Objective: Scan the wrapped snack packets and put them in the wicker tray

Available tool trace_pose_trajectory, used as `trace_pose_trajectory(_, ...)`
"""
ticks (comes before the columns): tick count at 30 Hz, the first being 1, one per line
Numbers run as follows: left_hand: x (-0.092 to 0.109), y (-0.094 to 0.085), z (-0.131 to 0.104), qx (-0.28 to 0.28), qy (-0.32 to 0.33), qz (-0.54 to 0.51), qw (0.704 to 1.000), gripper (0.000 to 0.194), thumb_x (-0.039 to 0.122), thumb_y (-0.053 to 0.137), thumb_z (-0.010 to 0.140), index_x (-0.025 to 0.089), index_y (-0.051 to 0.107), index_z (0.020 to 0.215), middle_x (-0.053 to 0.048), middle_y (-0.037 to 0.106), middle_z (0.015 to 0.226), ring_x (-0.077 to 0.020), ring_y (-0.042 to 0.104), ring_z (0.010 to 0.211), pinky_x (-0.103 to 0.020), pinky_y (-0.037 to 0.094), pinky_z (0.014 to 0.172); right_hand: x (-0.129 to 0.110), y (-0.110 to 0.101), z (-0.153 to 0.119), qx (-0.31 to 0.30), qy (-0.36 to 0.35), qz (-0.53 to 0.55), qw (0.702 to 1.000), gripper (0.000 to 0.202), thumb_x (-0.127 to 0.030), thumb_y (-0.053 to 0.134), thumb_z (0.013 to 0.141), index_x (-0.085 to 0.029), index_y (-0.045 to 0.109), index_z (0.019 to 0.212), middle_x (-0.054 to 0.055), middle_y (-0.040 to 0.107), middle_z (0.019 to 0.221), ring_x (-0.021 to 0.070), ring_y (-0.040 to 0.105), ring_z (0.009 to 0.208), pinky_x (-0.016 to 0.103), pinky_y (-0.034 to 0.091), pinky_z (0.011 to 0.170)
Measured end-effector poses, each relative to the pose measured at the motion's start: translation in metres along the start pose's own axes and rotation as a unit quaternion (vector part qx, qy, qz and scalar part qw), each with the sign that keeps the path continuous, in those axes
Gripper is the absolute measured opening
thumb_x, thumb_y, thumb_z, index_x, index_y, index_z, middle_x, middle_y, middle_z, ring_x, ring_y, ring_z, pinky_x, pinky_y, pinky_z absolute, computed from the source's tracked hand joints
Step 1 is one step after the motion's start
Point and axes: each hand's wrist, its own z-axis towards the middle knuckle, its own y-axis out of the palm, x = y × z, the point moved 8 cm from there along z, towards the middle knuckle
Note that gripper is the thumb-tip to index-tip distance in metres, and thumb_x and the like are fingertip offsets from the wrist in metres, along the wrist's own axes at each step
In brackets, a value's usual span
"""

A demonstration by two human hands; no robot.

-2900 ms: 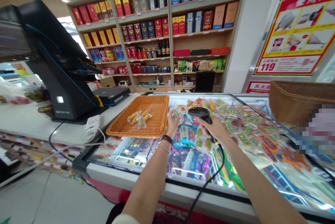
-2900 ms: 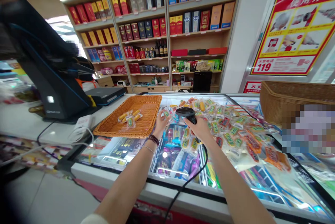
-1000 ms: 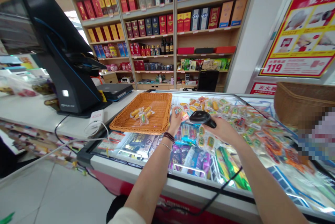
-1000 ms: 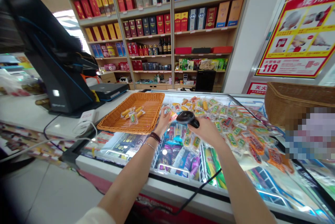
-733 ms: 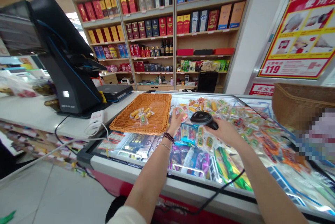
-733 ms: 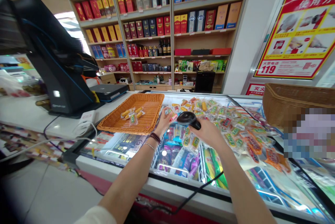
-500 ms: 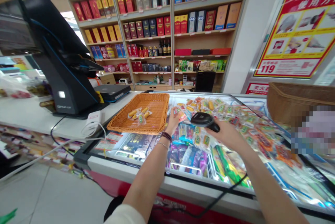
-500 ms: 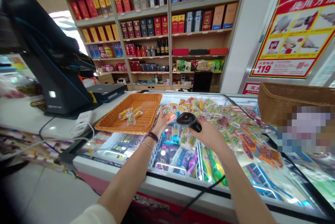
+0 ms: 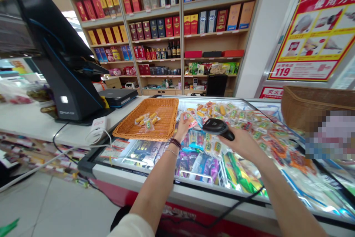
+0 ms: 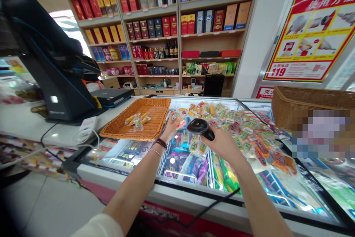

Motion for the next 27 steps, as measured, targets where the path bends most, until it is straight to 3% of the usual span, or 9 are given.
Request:
trace_pose_trajectory(4, 0.000, 0.002, -0.003, -0.029, -0.015, -0.001, 0.999, 0.055, 0.043, 0.082, 0.076, 0.027, 0.050, 0.118, 0.000, 0.069, 0.088, -0.0129, 0.066, 0.074, -0.034, 0.059, 0.080, 0.000, -0.001, -0.001, -0.002, 0.000, 0.006, 1.000, 0.024, -0.044, 0.062, 0.085, -0.022, 0.071, 0.084, 0.006, 0.072, 0.069, 0.0262, 0.069, 0.068, 0.027, 0.038, 0.056)
trace_pose_trajectory(11, 0.004, 0.008, -0.005, -0.024, -0.018, -0.018, 0.999, 0.056, 0.045, 0.083, 0.075, 0.026, 0.049, 0.117, 0.001, 0.068, 0.088, -0.0120, 0.066, 0.074, -0.035, 0.060, 0.082, -0.002, -0.007, -0.001, 0.020, 0.007, 0.035, 0.999, 0.023, -0.043, 0.063, 0.082, -0.021, 0.069, 0.079, 0.006, 0.070, 0.065, 0.0254, 0.068, 0.064, 0.028, 0.038, 0.055)
trace_pose_trajectory(14, 0.024, 0.015, -0.001, -0.016, 0.006, -0.036, 0.999, 0.058, 0.047, 0.082, 0.075, 0.026, 0.048, 0.117, -0.003, 0.069, 0.095, -0.0162, 0.070, 0.085, -0.035, 0.059, 0.082, -0.010, -0.015, 0.007, 0.054, 0.007, 0.093, 0.994, 0.026, -0.047, 0.064, 0.081, -0.022, 0.067, 0.078, 0.004, 0.068, 0.060, 0.0236, 0.066, 0.057, 0.029, 0.040, 0.053)
trace_pose_trajectory(16, 0.048, 0.010, 0.004, 0.003, 0.037, -0.025, 0.999, 0.057, 0.046, 0.081, 0.077, 0.025, 0.047, 0.118, -0.004, 0.069, 0.099, -0.0170, 0.070, 0.087, -0.035, 0.059, 0.082, -0.021, -0.016, 0.018, 0.053, 0.006, 0.159, 0.986, 0.032, -0.054, 0.062, 0.082, -0.022, 0.063, 0.075, 0.002, 0.062, 0.050, 0.0208, 0.060, 0.047, 0.029, 0.041, 0.050)
trace_pose_trajectory(19, 0.091, -0.025, 0.008, 0.075, 0.087, 0.025, 0.993, 0.048, 0.042, 0.077, 0.082, 0.024, 0.049, 0.116, -0.003, 0.066, 0.100, -0.0150, 0.068, 0.088, -0.032, 0.057, 0.082, -0.049, -0.004, 0.043, 0.017, -0.014, 0.277, 0.961, 0.043, -0.063, 0.062, 0.081, -0.023, 0.055, 0.067, 0.000, 0.054, 0.041, 0.0166, 0.052, 0.037, 0.029, 0.042, 0.046)
trace_pose_trajectory(22, 0.128, -0.082, 0.005, 0.173, 0.099, 0.093, 0.976, 0.037, 0.038, 0.075, 0.084, 0.023, 0.051, 0.108, -0.003, 0.063, 0.096, -0.0138, 0.065, 0.087, -0.029, 0.056, 0.082, -0.084, 0.020, 0.071, -0.010, -0.039, 0.388, 0.921, 0.048, -0.067, 0.067, 0.076, -0.023, 0.051, 0.066, -0.001, 0.053, 0.042, 0.0137, 0.050, 0.036, 0.026, 0.041, 0.042)
trace_pose_trajectory(25, 0.148, -0.139, -0.006, 0.244, 0.068, 0.133, 0.958, 0.035, 0.035, 0.077, 0.083, 0.022, 0.051, 0.103, -0.001, 0.060, 0.087, -0.0137, 0.065, 0.083, -0.030, 0.056, 0.082, -0.121, 0.052, 0.092, -0.048, -0.058, 0.470, 0.880, 0.050, -0.067, 0.074, 0.071, -0.023, 0.050, 0.065, -0.002, 0.055, 0.048, 0.0116, 0.049, 0.034, 0.025, 0.037, 0.038)
trace_pose_trajectory(27, 0.155, -0.167, -0.015, 0.260, 0.060, 0.129, 0.955, 0.036, 0.033, 0.078, 0.082, 0.022, 0.051, 0.103, 0.000, 0.060, 0.085, -0.0144, 0.066, 0.082, -0.032, 0.056, 0.085, -0.140, 0.073, 0.098, -0.072, -0.060, 0.500, 0.861, 0.050, -0.065, 0.076, 0.070, -0.023, 0.050, 0.064, -0.002, 0.055, 0.048, 0.0107, 0.048, 0.033, 0.024, 0.036, 0.036)
